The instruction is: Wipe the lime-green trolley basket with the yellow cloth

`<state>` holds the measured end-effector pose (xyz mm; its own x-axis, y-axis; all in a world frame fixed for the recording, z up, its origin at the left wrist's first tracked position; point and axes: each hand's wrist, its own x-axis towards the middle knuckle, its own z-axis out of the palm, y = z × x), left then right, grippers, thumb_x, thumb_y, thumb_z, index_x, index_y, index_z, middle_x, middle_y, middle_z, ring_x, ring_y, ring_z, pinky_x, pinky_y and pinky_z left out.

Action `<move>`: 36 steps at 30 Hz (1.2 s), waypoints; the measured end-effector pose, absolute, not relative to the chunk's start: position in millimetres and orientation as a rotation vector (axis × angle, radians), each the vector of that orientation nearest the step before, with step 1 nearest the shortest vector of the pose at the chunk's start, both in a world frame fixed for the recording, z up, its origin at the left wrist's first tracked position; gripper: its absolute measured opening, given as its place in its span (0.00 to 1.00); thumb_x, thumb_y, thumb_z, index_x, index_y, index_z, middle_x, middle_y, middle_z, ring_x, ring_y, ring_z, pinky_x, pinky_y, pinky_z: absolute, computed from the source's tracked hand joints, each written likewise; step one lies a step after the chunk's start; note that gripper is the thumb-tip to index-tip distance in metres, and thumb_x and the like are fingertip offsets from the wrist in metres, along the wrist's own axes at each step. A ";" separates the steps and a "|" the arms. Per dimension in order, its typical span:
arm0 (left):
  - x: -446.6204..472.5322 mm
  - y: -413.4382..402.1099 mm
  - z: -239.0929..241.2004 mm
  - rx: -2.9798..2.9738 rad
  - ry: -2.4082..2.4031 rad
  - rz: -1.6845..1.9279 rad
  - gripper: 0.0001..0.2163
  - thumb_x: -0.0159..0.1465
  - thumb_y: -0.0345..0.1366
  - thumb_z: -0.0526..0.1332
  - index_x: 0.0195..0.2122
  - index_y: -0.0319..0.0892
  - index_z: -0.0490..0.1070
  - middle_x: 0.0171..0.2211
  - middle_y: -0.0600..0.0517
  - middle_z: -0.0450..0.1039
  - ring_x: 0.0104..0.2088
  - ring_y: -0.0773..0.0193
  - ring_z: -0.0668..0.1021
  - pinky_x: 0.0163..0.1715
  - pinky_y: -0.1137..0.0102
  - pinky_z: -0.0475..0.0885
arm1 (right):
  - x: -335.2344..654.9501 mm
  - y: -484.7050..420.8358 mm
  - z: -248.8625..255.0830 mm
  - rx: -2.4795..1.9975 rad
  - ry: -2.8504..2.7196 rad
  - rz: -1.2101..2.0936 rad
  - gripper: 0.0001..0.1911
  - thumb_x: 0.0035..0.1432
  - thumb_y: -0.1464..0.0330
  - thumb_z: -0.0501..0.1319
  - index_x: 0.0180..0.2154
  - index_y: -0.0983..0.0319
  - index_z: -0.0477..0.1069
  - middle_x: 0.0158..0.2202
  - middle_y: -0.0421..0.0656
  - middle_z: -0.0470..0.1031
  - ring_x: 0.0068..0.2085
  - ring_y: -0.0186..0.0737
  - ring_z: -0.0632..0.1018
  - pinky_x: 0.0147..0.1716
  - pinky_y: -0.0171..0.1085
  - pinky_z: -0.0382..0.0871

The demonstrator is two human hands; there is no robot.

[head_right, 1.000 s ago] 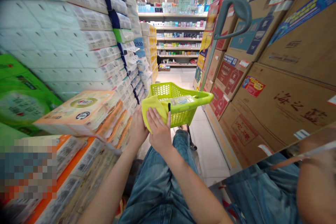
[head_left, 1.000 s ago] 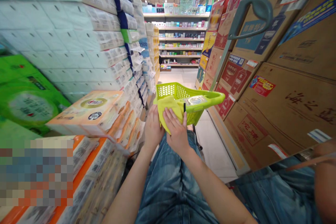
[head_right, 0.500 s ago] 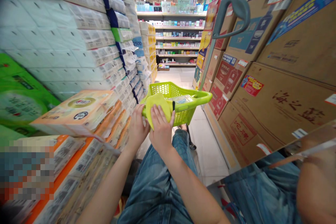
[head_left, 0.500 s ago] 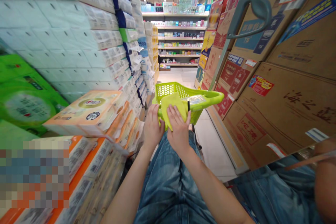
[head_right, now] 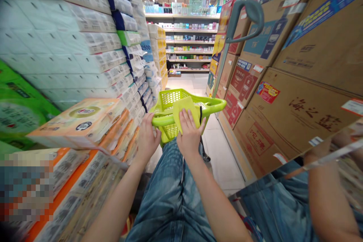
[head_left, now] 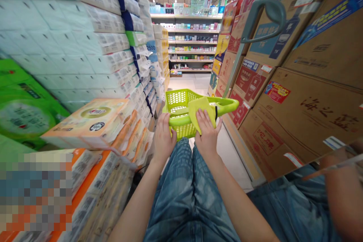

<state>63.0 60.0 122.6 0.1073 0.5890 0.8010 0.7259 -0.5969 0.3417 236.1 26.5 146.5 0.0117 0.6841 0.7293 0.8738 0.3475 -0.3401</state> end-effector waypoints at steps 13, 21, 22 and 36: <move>60.0 61.9 116.6 -2.225 -1.342 -1.493 0.28 0.66 0.30 0.52 0.68 0.38 0.49 0.64 0.36 0.59 0.67 0.50 0.60 0.65 0.50 0.60 | 207.3 17.4 147.4 -1.201 -1.982 -0.191 0.38 0.55 0.80 0.49 0.67 0.57 0.55 0.66 0.44 0.64 0.68 0.39 0.62 0.68 0.56 0.23; 62.7 60.6 121.5 -2.221 -1.331 -1.492 0.28 0.65 0.28 0.51 0.67 0.38 0.51 0.63 0.37 0.59 0.67 0.50 0.60 0.65 0.50 0.60 | 247.5 27.4 145.9 -1.372 -1.730 -0.290 0.39 0.51 0.80 0.49 0.66 0.57 0.58 0.66 0.44 0.65 0.68 0.43 0.62 0.69 0.59 0.27; 62.7 60.8 121.2 -2.221 -1.330 -1.493 0.28 0.65 0.28 0.51 0.67 0.38 0.51 0.63 0.37 0.59 0.67 0.50 0.60 0.65 0.50 0.60 | 241.2 26.5 145.6 -1.375 -1.724 -0.286 0.39 0.51 0.80 0.49 0.66 0.58 0.57 0.66 0.44 0.65 0.68 0.43 0.62 0.69 0.59 0.27; 59.3 63.4 115.6 -2.202 -1.349 -1.496 0.28 0.67 0.32 0.52 0.68 0.37 0.50 0.64 0.36 0.60 0.67 0.50 0.61 0.64 0.51 0.61 | 203.3 15.0 145.8 -1.195 -1.969 -0.183 0.37 0.55 0.79 0.50 0.66 0.58 0.57 0.65 0.45 0.65 0.68 0.39 0.62 0.69 0.55 0.23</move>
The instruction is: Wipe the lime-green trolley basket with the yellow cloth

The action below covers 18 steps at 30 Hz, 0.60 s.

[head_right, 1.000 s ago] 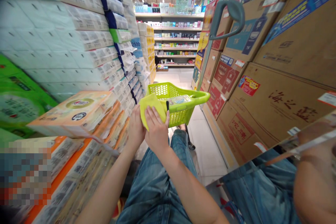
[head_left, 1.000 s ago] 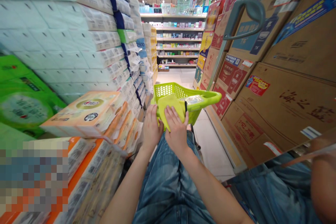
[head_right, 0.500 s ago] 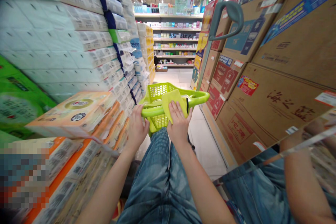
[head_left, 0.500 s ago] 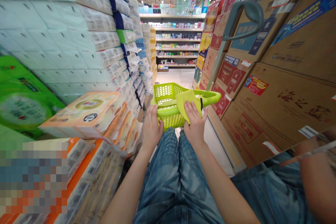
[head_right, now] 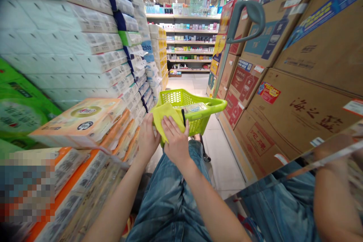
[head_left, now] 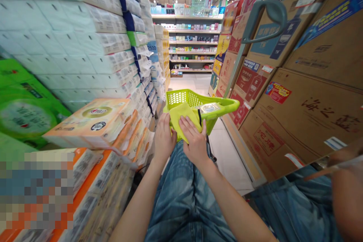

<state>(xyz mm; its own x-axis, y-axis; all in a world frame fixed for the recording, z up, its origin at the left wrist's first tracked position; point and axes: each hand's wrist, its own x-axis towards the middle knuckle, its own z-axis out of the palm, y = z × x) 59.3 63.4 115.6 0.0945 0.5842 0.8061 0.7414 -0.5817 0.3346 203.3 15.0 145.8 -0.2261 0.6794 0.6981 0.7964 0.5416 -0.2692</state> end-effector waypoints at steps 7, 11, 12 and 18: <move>62.7 60.7 121.2 -2.216 -1.356 -1.503 0.27 0.66 0.29 0.51 0.67 0.39 0.52 0.64 0.38 0.60 0.67 0.51 0.61 0.65 0.51 0.60 | 248.1 26.2 147.5 -1.427 -1.732 -0.315 0.40 0.52 0.79 0.49 0.67 0.57 0.56 0.66 0.44 0.64 0.68 0.44 0.62 0.68 0.61 0.27; 62.0 61.8 119.5 -2.210 -1.348 -1.496 0.27 0.66 0.30 0.51 0.67 0.38 0.52 0.63 0.37 0.60 0.67 0.51 0.61 0.65 0.51 0.60 | 222.2 23.5 148.5 -1.464 -1.702 -0.291 0.40 0.53 0.79 0.49 0.68 0.60 0.54 0.67 0.47 0.61 0.69 0.45 0.60 0.68 0.60 0.25; 61.4 62.3 118.5 -2.213 -1.349 -1.491 0.27 0.66 0.30 0.51 0.67 0.38 0.52 0.63 0.37 0.60 0.67 0.51 0.61 0.65 0.51 0.60 | 211.3 20.8 148.4 -1.436 -1.730 -0.260 0.39 0.53 0.79 0.49 0.67 0.61 0.54 0.68 0.48 0.61 0.69 0.44 0.60 0.68 0.59 0.24; 57.2 63.0 112.6 -2.190 -1.436 -1.490 0.25 0.70 0.34 0.47 0.68 0.39 0.49 0.64 0.36 0.60 0.66 0.51 0.62 0.63 0.50 0.62 | 168.8 9.1 142.9 -1.182 -1.901 -0.136 0.33 0.58 0.77 0.49 0.65 0.63 0.59 0.66 0.46 0.63 0.69 0.37 0.60 0.70 0.50 0.24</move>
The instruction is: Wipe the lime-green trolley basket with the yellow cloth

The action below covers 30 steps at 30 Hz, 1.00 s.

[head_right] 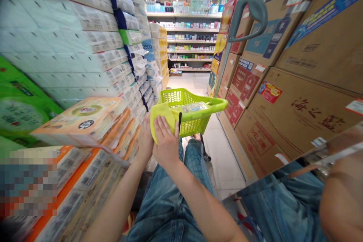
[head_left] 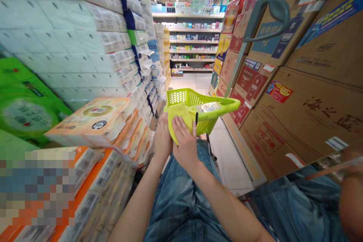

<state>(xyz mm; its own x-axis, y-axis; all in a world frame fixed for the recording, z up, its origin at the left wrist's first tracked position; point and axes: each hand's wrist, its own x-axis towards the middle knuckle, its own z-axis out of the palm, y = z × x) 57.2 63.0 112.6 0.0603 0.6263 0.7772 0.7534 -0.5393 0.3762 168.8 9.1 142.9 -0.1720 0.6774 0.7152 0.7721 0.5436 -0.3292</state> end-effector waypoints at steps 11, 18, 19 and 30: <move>60.9 62.6 118.6 -2.213 -1.349 -1.470 0.28 0.65 0.28 0.51 0.67 0.38 0.51 0.64 0.38 0.60 0.67 0.51 0.60 0.64 0.51 0.61 | 247.9 26.4 140.3 -1.384 -1.728 -0.287 0.40 0.52 0.80 0.47 0.67 0.56 0.55 0.67 0.44 0.63 0.69 0.42 0.61 0.68 0.60 0.25; 59.6 64.2 115.1 -2.210 -1.344 -1.517 0.27 0.67 0.30 0.51 0.68 0.38 0.51 0.64 0.37 0.60 0.67 0.51 0.60 0.65 0.51 0.60 | 194.6 19.5 148.9 -1.343 -1.790 -0.148 0.38 0.55 0.79 0.49 0.67 0.58 0.56 0.66 0.46 0.64 0.68 0.42 0.62 0.69 0.58 0.26; 58.7 64.4 113.6 -2.208 -1.358 -1.517 0.27 0.67 0.31 0.51 0.68 0.39 0.50 0.64 0.37 0.60 0.67 0.51 0.60 0.65 0.51 0.60 | 184.8 17.3 150.4 -1.311 -1.832 -0.115 0.36 0.56 0.79 0.50 0.66 0.58 0.57 0.66 0.45 0.64 0.68 0.41 0.62 0.69 0.56 0.25; 59.5 63.0 117.6 -2.224 -1.337 -1.481 0.27 0.67 0.30 0.50 0.68 0.39 0.50 0.64 0.38 0.60 0.67 0.50 0.60 0.65 0.50 0.60 | 233.0 21.6 155.7 -1.291 -1.894 -0.170 0.37 0.53 0.80 0.50 0.64 0.55 0.61 0.64 0.41 0.68 0.66 0.40 0.65 0.68 0.58 0.20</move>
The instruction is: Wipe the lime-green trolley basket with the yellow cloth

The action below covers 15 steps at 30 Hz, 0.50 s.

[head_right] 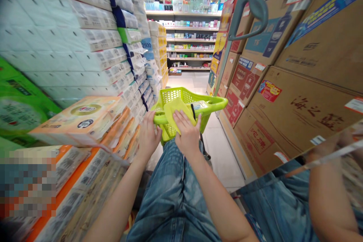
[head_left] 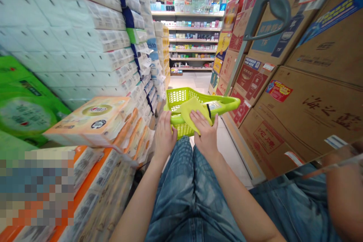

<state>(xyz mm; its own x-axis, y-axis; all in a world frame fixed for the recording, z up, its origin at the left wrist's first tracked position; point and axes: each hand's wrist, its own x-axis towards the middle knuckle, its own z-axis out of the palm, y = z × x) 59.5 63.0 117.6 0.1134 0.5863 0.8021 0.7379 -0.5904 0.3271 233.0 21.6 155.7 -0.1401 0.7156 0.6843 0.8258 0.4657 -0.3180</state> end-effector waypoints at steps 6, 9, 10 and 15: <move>60.0 63.0 118.0 -2.214 -1.337 -1.510 0.27 0.67 0.30 0.50 0.68 0.40 0.50 0.64 0.38 0.59 0.67 0.50 0.60 0.64 0.50 0.60 | 224.0 27.1 156.1 -1.382 -1.735 -0.211 0.35 0.54 0.79 0.51 0.63 0.56 0.62 0.64 0.43 0.68 0.66 0.44 0.65 0.68 0.60 0.21; 59.5 62.9 115.9 -2.212 -1.350 -1.508 0.27 0.68 0.32 0.50 0.68 0.40 0.48 0.64 0.38 0.58 0.67 0.50 0.60 0.65 0.49 0.60 | 193.1 21.5 157.7 -1.348 -1.787 -0.149 0.33 0.56 0.77 0.52 0.63 0.58 0.63 0.63 0.44 0.68 0.66 0.44 0.66 0.68 0.58 0.23; 59.1 63.0 114.7 -2.213 -1.363 -1.505 0.27 0.68 0.32 0.50 0.69 0.41 0.48 0.65 0.38 0.58 0.67 0.50 0.60 0.65 0.49 0.60 | 183.8 19.3 158.3 -1.321 -1.819 -0.119 0.32 0.57 0.77 0.52 0.63 0.58 0.63 0.63 0.44 0.68 0.66 0.43 0.66 0.69 0.57 0.23; 57.6 63.6 111.8 -2.220 -1.393 -1.510 0.28 0.69 0.34 0.49 0.69 0.42 0.45 0.65 0.37 0.57 0.67 0.49 0.60 0.65 0.48 0.60 | 175.7 13.9 158.9 -1.193 -1.936 -0.048 0.32 0.59 0.76 0.51 0.64 0.57 0.61 0.65 0.43 0.67 0.67 0.39 0.64 0.69 0.54 0.21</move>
